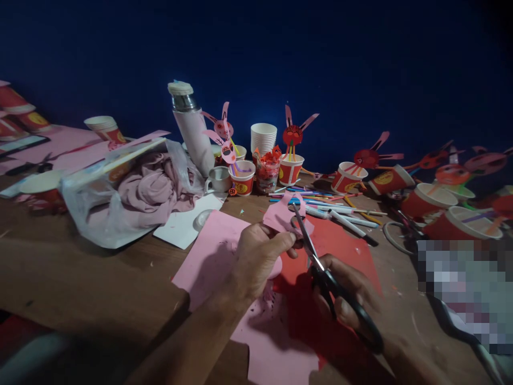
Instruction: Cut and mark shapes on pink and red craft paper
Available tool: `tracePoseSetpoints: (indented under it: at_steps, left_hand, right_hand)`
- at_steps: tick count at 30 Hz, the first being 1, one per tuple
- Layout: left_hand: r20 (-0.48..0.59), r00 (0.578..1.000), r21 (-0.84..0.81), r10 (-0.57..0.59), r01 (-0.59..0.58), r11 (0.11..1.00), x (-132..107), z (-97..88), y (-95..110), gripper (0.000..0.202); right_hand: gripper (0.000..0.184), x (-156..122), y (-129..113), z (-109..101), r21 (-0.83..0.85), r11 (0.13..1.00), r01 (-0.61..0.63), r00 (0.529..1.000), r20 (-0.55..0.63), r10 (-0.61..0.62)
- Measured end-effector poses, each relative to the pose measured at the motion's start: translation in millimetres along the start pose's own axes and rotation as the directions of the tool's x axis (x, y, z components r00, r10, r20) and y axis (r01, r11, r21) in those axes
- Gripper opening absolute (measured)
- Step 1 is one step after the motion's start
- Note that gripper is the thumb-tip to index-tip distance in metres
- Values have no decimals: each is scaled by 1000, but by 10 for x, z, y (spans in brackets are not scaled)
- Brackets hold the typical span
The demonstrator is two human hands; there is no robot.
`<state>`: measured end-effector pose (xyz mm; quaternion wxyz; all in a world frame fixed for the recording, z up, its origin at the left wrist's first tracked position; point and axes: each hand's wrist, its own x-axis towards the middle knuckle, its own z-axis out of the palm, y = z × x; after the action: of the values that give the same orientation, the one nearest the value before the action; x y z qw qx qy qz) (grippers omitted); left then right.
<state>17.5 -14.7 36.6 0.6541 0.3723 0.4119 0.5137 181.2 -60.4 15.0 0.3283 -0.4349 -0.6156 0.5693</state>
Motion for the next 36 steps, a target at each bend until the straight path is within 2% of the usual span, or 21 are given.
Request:
tracePoseSetpoints:
  at_steps: [9,20,27,36]
  left_hand:
    - [76,997,0,18,-18,1000,5,-41,22,9]
    - [94,996,12,9,-10,1000,24,-64,13,11]
    - [96,995,36,-2,-1,999,28,-68,29,10]
    - [97,995,66,-28,22,998,22,-70,66,10]
  right_hand:
    - [46,1,6,-2,50,999,0,1000,23,-1]
    - [44,3,67,-42,71,997,-8,999,40,5]
    - [41,-19,3,-59,90,995,-41,998,46,37]
    - [36,-20,1,-114,26,999,-26,999,32,25]
